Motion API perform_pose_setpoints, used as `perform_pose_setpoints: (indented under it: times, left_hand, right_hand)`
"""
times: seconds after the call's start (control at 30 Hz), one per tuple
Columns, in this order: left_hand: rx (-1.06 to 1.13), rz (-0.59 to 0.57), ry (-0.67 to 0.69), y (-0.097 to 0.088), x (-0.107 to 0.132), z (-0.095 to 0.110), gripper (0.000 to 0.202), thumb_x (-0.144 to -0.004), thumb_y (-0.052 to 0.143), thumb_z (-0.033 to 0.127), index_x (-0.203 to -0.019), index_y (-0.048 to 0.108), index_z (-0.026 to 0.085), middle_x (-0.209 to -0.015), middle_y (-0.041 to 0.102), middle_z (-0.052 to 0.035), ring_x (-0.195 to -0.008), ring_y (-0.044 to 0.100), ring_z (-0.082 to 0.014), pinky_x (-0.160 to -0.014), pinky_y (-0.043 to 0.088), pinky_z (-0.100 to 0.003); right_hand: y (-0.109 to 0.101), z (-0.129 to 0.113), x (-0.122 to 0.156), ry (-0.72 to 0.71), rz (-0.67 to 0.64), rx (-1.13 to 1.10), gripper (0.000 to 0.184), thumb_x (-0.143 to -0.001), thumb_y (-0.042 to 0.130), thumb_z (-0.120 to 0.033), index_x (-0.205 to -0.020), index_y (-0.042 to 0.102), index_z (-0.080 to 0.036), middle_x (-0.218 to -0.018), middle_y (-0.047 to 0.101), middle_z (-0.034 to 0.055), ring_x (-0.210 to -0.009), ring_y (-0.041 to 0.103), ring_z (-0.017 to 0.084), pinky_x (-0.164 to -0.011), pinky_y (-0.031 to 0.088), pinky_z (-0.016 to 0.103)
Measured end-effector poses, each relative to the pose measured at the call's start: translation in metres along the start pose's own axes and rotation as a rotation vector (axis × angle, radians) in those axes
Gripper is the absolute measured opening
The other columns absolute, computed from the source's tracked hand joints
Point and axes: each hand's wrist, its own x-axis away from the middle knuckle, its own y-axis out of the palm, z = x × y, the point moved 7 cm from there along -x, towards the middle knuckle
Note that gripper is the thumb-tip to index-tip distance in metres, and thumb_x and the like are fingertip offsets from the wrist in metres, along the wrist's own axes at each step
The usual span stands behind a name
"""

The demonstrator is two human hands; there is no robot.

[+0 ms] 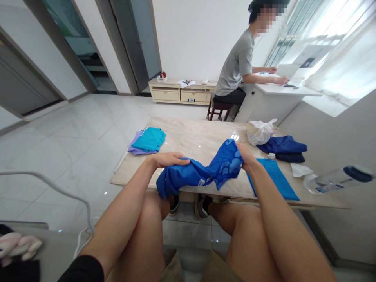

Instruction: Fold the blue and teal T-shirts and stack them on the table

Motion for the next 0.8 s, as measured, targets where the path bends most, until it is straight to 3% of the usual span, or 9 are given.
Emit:
perform_pose_setpoints:
  times: [0.07, 0.13, 0.2, 0.27, 0.43, 0.47, 0.53, 0.63, 0.8]
  left_hand:
    - [0.014, 0.15, 0.027, -0.016, -0.013, 0.0, 0.033, -0.078, 0.092, 0.052, -0.082, 0.08, 0.021, -0.077, 0.08, -0.0086, -0.081, 0.078, -0.0309, -0.073, 0.063, -0.039]
    - [-0.093, 0.436, 0.059, -0.039, -0.023, 0.0, 0.032, -0.083, 0.086, 0.05, -0.072, 0.074, 0.022, -0.068, 0.074, -0.0062, -0.081, 0.075, -0.0303, -0.075, 0.059, -0.037]
    - [-0.272, 0.629, 0.055, -0.051, -0.03, -0.001, 0.032, -0.086, 0.081, 0.043, -0.064, 0.067, 0.024, -0.063, 0.069, -0.0044, -0.084, 0.073, -0.03, -0.078, 0.055, -0.034]
    - [-0.419, 0.678, 0.042, -0.053, -0.037, -0.004, 0.034, -0.089, 0.076, 0.04, -0.063, 0.062, 0.025, -0.066, 0.07, -0.0057, -0.088, 0.073, -0.0306, -0.081, 0.052, -0.034]
    - [-0.628, 0.595, 0.027, -0.044, -0.041, -0.008, 0.02, -0.09, 0.076, 0.039, -0.08, 0.07, 0.022, -0.093, 0.079, -0.012, -0.103, 0.075, -0.0336, -0.092, 0.053, -0.038]
    - [-0.636, 0.56, 0.043, -0.039, -0.042, -0.007, 0.019, -0.086, 0.081, 0.038, -0.088, 0.073, 0.021, -0.102, 0.08, -0.0129, -0.106, 0.075, -0.0332, -0.094, 0.055, -0.038]
    - [-0.565, 0.477, 0.134, -0.026, -0.042, 0.0, 0.042, -0.076, 0.091, 0.037, -0.11, 0.075, 0.019, -0.122, 0.078, -0.0149, -0.11, 0.075, -0.031, -0.097, 0.057, -0.039]
    - [-0.272, 0.272, 0.288, 0.005, -0.046, 0.015, 0.068, -0.08, 0.09, 0.05, -0.136, 0.068, 0.019, -0.145, 0.07, -0.0184, -0.122, 0.073, -0.0302, -0.105, 0.059, -0.042]
    - [-0.007, -0.066, 0.306, 0.058, -0.052, 0.028, 0.08, -0.077, 0.093, 0.065, -0.14, 0.071, 0.02, -0.158, 0.063, -0.0204, -0.152, 0.056, -0.0395, -0.123, 0.048, -0.053]
  right_hand:
    - [-0.022, 0.0, -0.006, -0.002, 0.245, -0.051, 0.041, -0.092, 0.066, -0.061, -0.077, 0.061, -0.022, -0.065, 0.057, 0.001, -0.066, 0.057, 0.018, -0.06, 0.053, 0.03]
    - [-0.037, 0.001, -0.008, -0.027, 0.473, -0.079, 0.046, -0.098, 0.055, -0.064, -0.076, 0.057, -0.024, -0.064, 0.049, -0.0013, -0.066, 0.051, 0.017, -0.061, 0.05, 0.029]
    - [-0.037, 0.002, -0.007, -0.053, 0.517, -0.019, 0.05, -0.097, 0.052, -0.069, -0.073, 0.051, -0.026, -0.062, 0.04, -0.0032, -0.066, 0.044, 0.017, -0.059, 0.046, 0.03]
    - [-0.029, 0.004, -0.006, -0.062, 0.475, 0.074, 0.053, -0.095, 0.049, -0.074, -0.069, 0.044, -0.028, -0.061, 0.033, -0.004, -0.065, 0.039, 0.017, -0.057, 0.04, 0.03]
    - [-0.022, -0.005, 0.005, -0.099, 0.419, 0.196, 0.058, -0.095, 0.046, -0.08, -0.069, 0.037, -0.029, -0.062, 0.031, -0.0038, -0.066, 0.034, 0.016, -0.059, 0.034, 0.031]
    - [-0.016, -0.009, 0.006, -0.119, 0.34, 0.202, 0.059, -0.093, 0.047, -0.082, -0.07, 0.039, -0.028, -0.062, 0.033, -0.0037, -0.065, 0.035, 0.016, -0.059, 0.034, 0.03]
    - [0.009, -0.018, 0.011, -0.163, 0.061, 0.229, 0.063, -0.089, 0.052, -0.086, -0.071, 0.047, -0.026, -0.063, 0.041, -0.0028, -0.065, 0.04, 0.016, -0.059, 0.035, 0.029]
    - [0.054, -0.031, 0.034, -0.27, -0.353, 0.339, 0.064, -0.089, 0.056, -0.084, -0.072, 0.058, -0.022, -0.067, 0.054, 0.0, -0.069, 0.048, 0.017, -0.061, 0.037, 0.028]
    - [0.086, -0.048, 0.06, -0.302, -0.557, 0.364, 0.065, -0.091, 0.058, -0.082, -0.072, 0.063, -0.02, -0.063, 0.053, -0.0012, -0.063, 0.042, 0.014, -0.059, 0.033, 0.028]
